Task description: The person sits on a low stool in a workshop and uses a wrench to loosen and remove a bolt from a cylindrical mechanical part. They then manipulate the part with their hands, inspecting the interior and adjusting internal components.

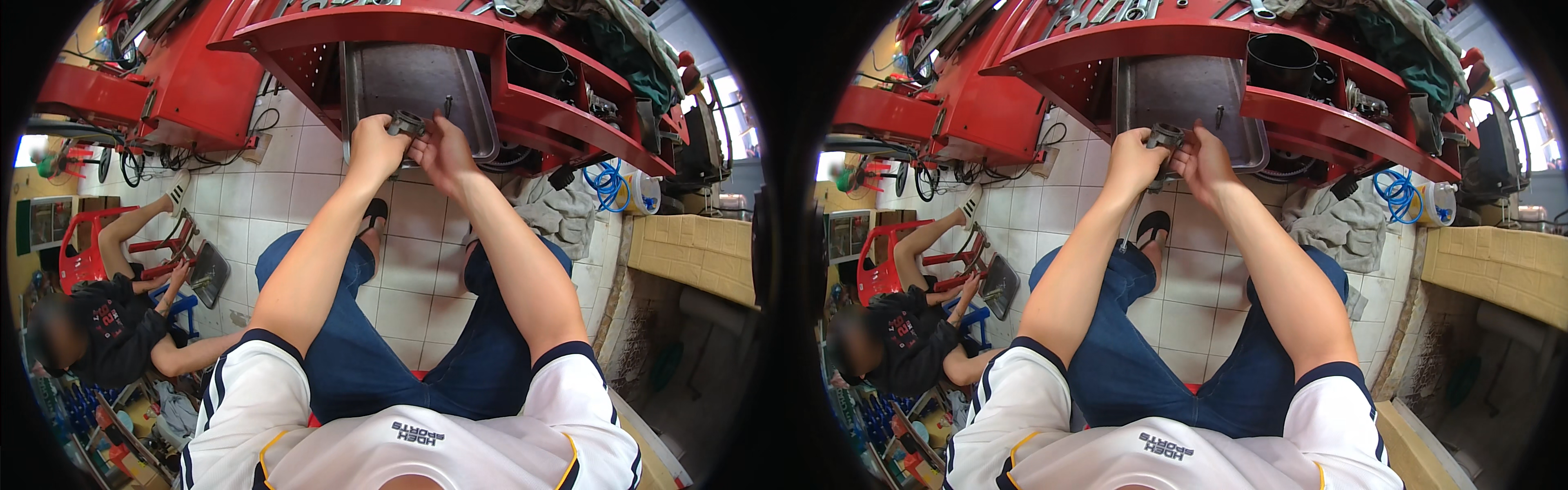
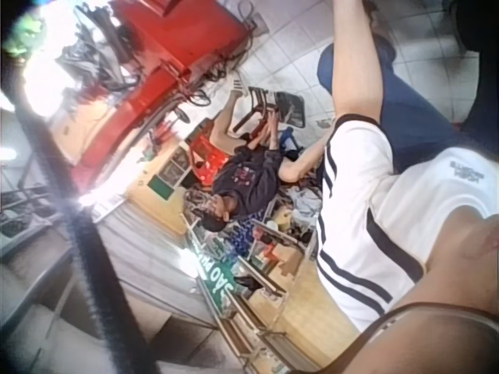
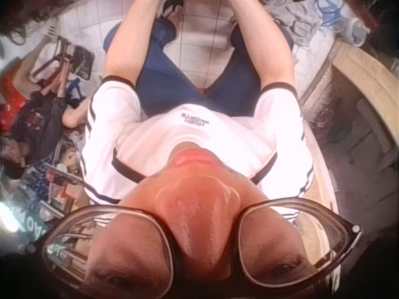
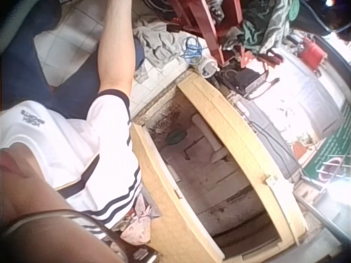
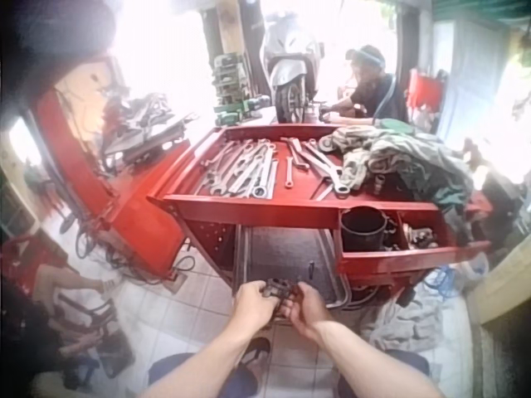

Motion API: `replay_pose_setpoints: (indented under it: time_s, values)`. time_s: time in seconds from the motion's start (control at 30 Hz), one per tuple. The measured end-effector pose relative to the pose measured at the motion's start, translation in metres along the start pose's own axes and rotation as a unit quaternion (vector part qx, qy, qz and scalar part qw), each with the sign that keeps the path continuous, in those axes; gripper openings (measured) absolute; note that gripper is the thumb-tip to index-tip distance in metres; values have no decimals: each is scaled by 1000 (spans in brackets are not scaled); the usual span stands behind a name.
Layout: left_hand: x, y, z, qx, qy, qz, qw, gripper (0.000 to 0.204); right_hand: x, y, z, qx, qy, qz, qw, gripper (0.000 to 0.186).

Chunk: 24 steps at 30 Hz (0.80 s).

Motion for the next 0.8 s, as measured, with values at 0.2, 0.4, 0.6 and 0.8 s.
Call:
replay_pose_setpoints:
  time_s: [0.2,0.4,0.6,0.8]
  values:
    - [-21,12,-12,59,-11,40,997,27,-13,-6,-11,-19,-57,7,998,42]
    - [-25,21,-15,82,-25,51,995,32,-20,-18,-7,-21,-54,29,998,33]
    - [-20,24,-7,72,-38,28,996,34,-12,-12,-19,33,-71,9,997,29]
    - [-20,18,-3,8,-16,17,1000,31,-8,-9,-21,34,-69,9,997,30]
Point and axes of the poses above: each hand's wrist, its own x-axis away from the middle knuckle, its own y-axis out of the palm, z = x × y, the point moved 10 cm from there along -x, towards the middle knuckle, and after that the axes turned 9 degrees about x, right-handed, at the moved point
